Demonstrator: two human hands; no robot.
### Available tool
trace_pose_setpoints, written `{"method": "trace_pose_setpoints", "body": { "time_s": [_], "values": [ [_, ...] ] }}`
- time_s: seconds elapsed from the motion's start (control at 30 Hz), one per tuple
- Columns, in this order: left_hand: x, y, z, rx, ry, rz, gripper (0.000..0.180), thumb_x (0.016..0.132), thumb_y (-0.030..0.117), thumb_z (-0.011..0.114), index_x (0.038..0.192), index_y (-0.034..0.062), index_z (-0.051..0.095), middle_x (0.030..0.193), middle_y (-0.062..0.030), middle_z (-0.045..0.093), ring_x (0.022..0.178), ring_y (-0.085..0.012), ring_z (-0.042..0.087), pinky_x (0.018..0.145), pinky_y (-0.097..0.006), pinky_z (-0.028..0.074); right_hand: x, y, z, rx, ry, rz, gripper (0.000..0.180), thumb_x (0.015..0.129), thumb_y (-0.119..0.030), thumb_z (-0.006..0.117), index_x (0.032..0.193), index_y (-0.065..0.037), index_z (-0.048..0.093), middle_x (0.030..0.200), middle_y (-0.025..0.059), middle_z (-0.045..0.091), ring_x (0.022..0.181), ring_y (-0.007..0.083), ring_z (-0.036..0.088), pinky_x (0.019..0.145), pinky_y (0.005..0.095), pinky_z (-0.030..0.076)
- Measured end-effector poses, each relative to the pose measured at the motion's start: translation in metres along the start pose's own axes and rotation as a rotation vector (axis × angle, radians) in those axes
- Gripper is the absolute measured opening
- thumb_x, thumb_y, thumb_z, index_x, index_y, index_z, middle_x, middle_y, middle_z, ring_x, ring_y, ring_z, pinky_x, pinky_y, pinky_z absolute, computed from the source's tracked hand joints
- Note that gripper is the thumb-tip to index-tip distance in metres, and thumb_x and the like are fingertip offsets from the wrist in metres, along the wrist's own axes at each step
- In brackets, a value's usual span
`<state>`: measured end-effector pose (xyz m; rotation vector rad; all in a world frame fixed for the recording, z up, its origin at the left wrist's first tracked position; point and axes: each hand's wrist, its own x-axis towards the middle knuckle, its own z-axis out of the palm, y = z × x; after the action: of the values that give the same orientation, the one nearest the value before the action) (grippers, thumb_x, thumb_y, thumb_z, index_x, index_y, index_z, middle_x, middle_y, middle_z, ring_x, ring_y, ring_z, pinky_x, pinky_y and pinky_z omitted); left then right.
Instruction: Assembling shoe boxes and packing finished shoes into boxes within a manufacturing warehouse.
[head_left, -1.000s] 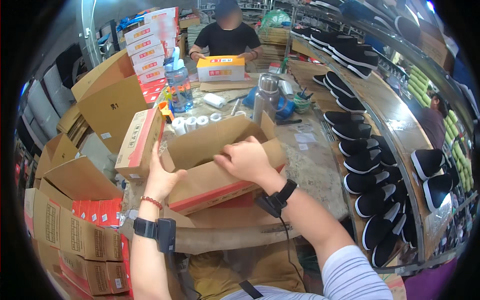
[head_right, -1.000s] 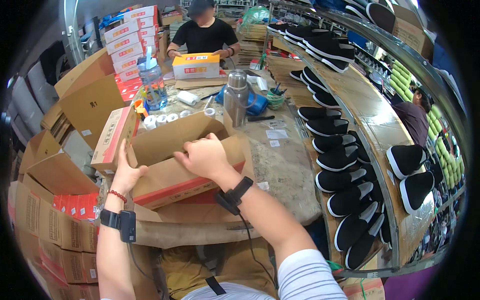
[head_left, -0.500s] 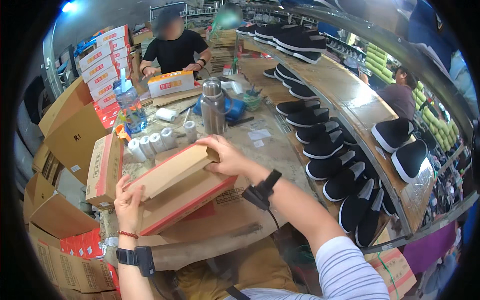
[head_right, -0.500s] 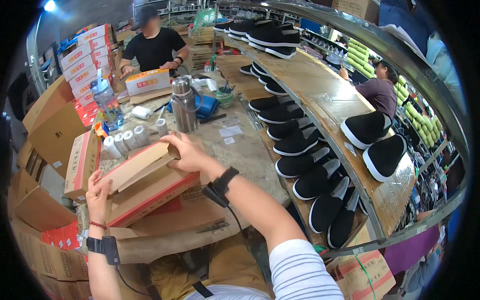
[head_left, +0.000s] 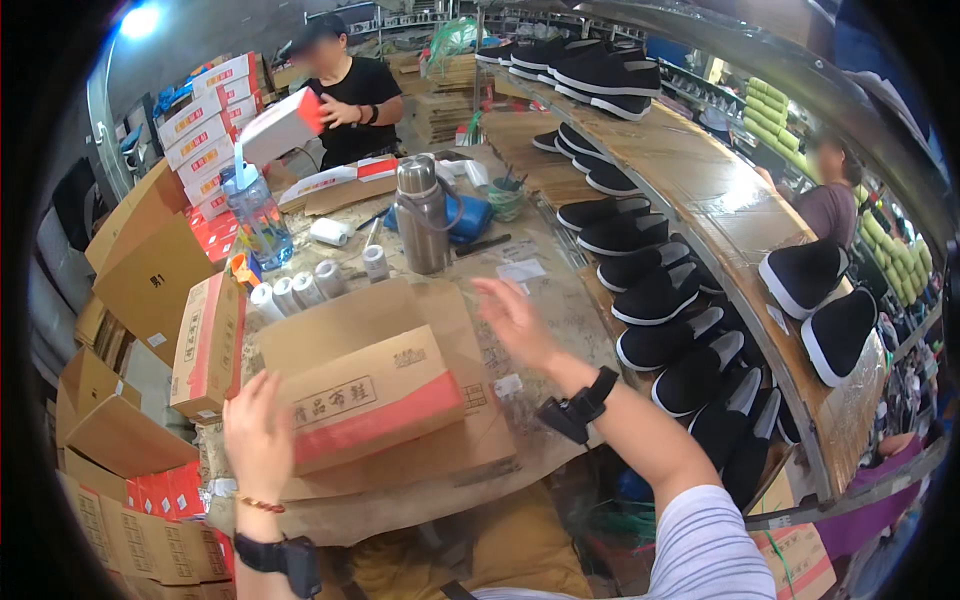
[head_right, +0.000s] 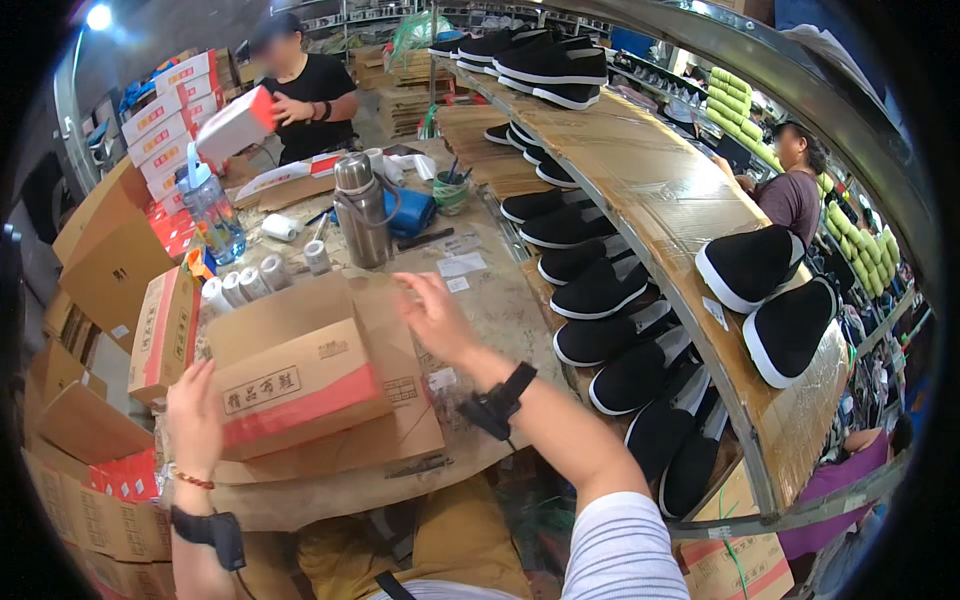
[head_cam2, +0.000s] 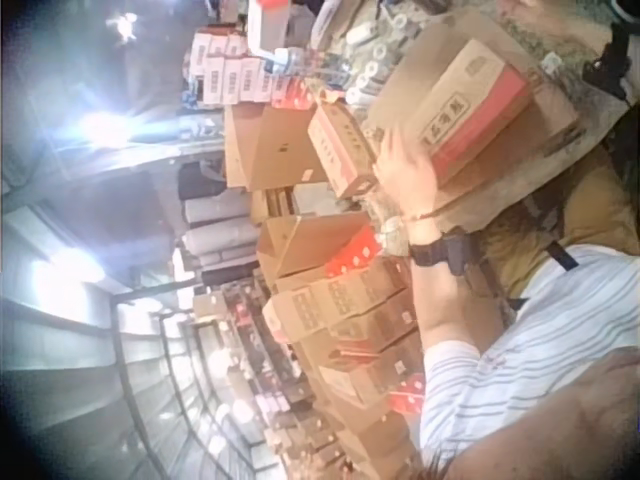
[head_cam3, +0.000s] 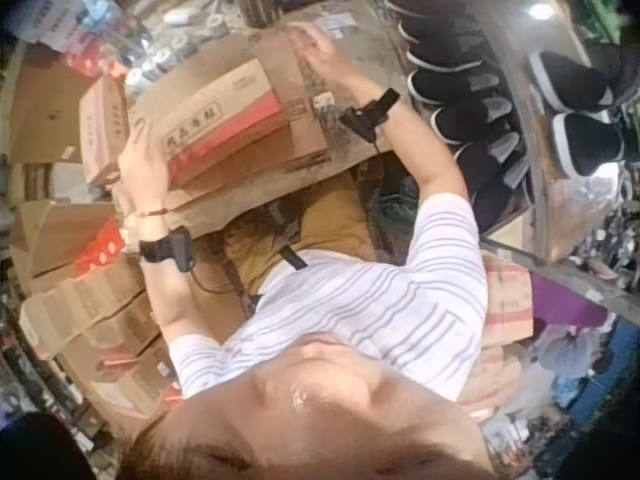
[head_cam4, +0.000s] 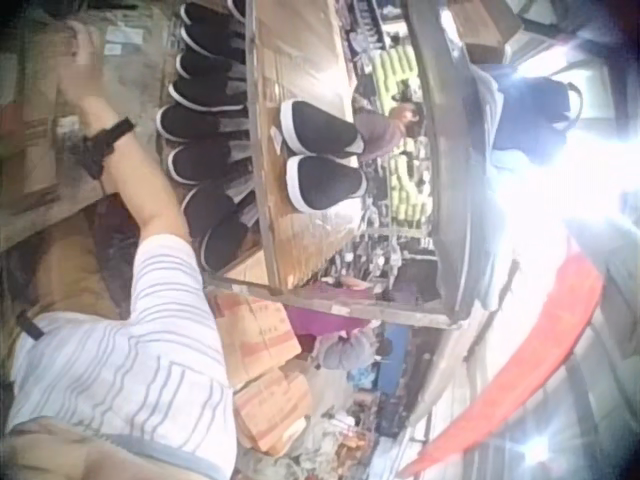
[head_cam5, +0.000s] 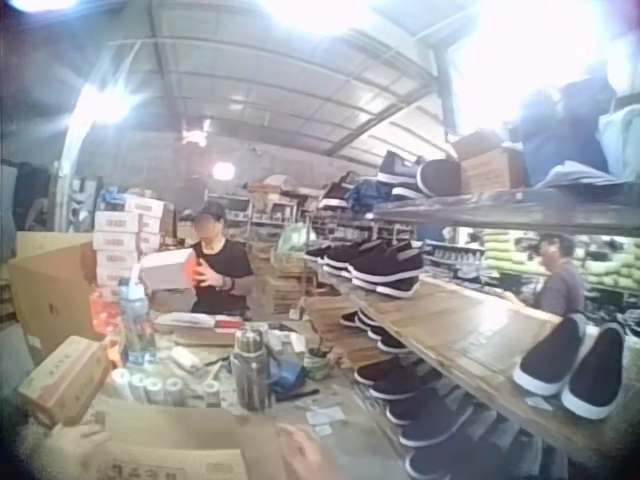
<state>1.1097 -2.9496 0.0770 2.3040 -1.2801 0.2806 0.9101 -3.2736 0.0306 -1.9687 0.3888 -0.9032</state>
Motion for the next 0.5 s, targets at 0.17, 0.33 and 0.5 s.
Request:
{"method": "trace_pose_setpoints", "body": {
  "time_s": [0.17,0.33,0.5],
  "values": [
    [-0.01,0.008,0.044,0.297,0.001,-0.014,0.054,0.083,0.033,0.063,0.134,0.018,0.052,0.141,-0.0167,0.042,0.134,-0.0329,0.035,0.112,-0.052,0.02,0.021,0.107,-0.12,-0.711,0.202,0.137,0.028,0.089,-0.027,0.058,0.091,-0.001,0.067,0.096,0.0241,0.063,0.095,0.0371,0.059,0.079,0.0438,0.049],
    [-0.007,0.012,0.038,0.292,-0.043,-0.048,0.055,0.082,0.035,0.063,0.134,0.0183,0.053,0.14,-0.0162,0.043,0.132,-0.0337,0.036,0.111,-0.052,0.021,0.015,0.121,-0.222,-1.348,0.568,0.567,0.048,0.085,-0.045,0.06,0.111,-0.004,0.062,0.106,0.0236,0.062,0.104,0.0384,0.058,0.088,0.0481,0.046],
    [-0.002,0.018,0.041,0.297,-0.049,-0.027,0.055,0.084,0.036,0.06,0.135,0.0187,0.052,0.139,-0.0161,0.044,0.132,-0.0343,0.036,0.111,-0.05,0.021,-0.021,0.23,-0.299,-0.799,0.57,0.569,0.055,0.085,-0.044,0.061,0.119,-0.001,0.056,0.109,0.0252,0.062,0.105,0.042,0.057,0.09,0.0456,0.043]
  ]
}}
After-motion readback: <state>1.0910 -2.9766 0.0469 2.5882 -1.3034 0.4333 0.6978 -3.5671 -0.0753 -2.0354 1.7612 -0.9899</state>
